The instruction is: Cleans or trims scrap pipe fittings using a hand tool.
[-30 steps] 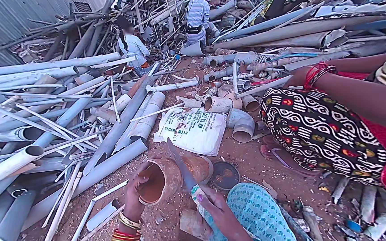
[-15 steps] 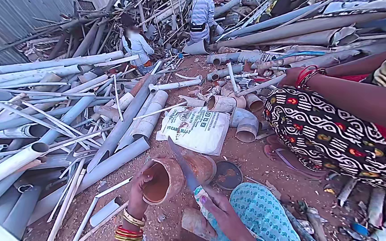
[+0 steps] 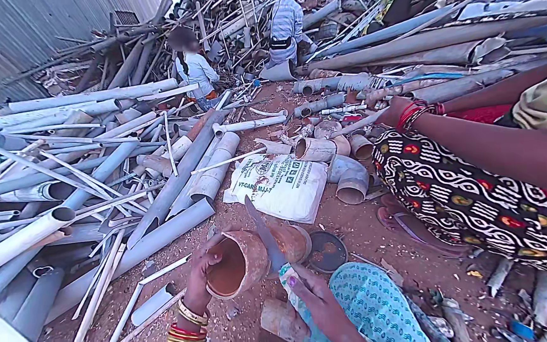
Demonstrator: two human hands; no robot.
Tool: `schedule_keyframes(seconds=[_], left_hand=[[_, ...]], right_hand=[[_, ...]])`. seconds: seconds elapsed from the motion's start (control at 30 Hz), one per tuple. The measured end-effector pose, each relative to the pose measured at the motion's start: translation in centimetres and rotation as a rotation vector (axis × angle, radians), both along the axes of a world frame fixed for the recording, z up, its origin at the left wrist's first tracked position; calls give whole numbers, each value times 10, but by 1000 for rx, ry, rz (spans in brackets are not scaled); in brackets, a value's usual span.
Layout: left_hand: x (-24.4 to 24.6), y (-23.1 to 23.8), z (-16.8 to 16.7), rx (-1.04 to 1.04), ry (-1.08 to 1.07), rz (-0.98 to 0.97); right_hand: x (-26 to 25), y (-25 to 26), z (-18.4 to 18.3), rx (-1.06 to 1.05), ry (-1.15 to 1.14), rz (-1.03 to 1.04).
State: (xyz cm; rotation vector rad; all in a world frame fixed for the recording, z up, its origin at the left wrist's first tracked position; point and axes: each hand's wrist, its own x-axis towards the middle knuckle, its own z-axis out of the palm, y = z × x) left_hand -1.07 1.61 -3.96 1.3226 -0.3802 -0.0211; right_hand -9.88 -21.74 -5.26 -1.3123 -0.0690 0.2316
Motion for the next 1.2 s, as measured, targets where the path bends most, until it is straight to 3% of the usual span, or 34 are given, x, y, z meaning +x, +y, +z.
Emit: schedule_keyframes(seconds=[0.13, 0.27, 0.37, 0.47, 0.73, 0.83, 0.9, 1.03, 1.1, 1.2], left_hand=[[-5, -5, 6, 16, 21, 37], [-6, -5, 5, 50, -9, 13], [-5, -5, 6, 61, -32, 3], [-7, 0, 6, 43, -17, 89], [-5, 10, 7, 32, -9, 128], [-6, 11, 6, 32, -23, 115], [-7, 9, 6, 40, -22, 123], [-6, 13, 4, 67, -27, 143], [-6, 15, 3, 38, -10, 155], [-3, 17, 0, 1, -5, 167]], right_hand=[[-10, -3, 17, -69, -11, 38], [-1, 1, 2, -23, 0, 1], [-17, 20, 9, -132, -85, -60], [-17, 36, -10, -167, -178, -157], [-18, 40, -7, 45, -17, -104], [-2, 26, -13, 131, 77, -214], [6, 18, -20, -40, 91, -224], [-3, 31, -25, -670, -190, -209], [5, 33, -28, -804, -169, -185], [5, 37, -3, -898, -102, -65]])
